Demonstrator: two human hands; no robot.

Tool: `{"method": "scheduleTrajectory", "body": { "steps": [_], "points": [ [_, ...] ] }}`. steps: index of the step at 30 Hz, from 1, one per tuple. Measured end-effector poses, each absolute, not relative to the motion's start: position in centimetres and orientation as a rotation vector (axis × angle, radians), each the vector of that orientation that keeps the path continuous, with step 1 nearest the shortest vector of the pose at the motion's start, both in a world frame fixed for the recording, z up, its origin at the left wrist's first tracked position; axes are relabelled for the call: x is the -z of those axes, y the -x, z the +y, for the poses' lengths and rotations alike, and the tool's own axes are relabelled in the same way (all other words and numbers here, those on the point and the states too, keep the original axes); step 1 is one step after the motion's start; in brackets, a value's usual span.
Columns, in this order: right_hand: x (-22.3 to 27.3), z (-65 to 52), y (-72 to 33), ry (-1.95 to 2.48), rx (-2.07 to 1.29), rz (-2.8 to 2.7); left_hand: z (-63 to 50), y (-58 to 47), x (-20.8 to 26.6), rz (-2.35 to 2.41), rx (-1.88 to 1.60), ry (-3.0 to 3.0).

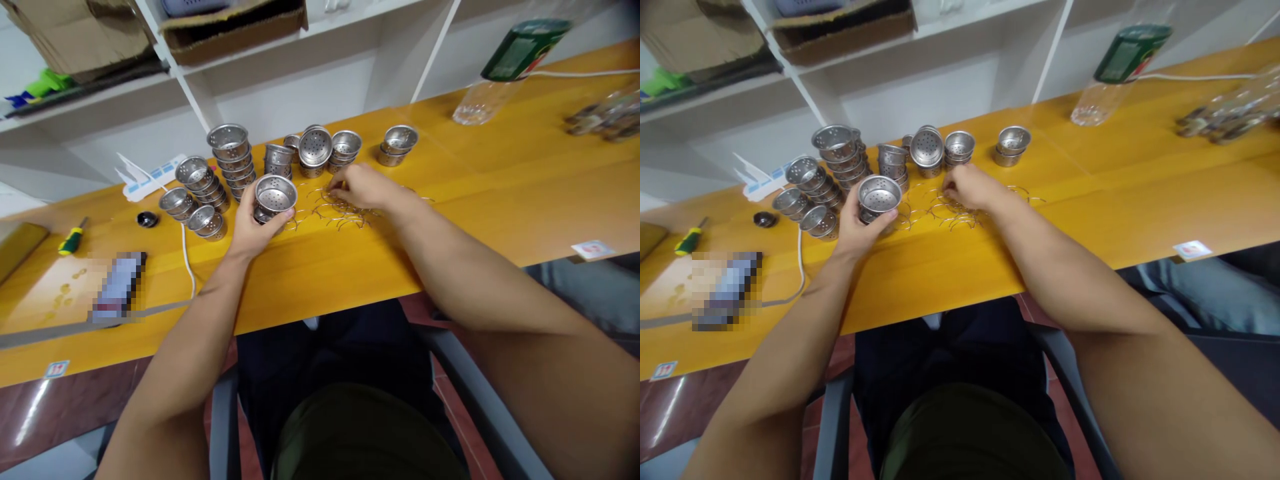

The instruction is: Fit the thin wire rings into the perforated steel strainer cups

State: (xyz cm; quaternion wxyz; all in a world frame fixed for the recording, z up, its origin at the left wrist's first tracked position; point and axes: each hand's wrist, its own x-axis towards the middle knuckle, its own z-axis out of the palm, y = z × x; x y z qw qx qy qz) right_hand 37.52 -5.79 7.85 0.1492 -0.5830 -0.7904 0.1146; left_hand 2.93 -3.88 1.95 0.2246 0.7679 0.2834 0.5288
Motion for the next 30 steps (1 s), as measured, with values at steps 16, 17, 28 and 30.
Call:
{"method": "scheduleTrajectory", "body": {
  "steps": [16,17,28,30],
  "points": [
    [-7.9,-6.0,-33.6,1.954,-0.163,-2.391,-5.1,-3.4,-3.1,0.788,-1.36,-2.172],
    [-8.0,-6.0,-33.8,1.943,-0.163,-2.392,-5.1,-3.5,-3.1,0.789,-1.366,-2.171],
    [-9.2,-7.0,-35.9,1.603,-0.53,-2.186,-4.6,-3.6,-2.4,0.744,-1.405,-2.105],
    [-8.7,-6.9,-36.2,1.493,-0.595,-2.121,-4.5,-3.6,-2.2,0.75,-1.395,-2.101]
  ]
}}
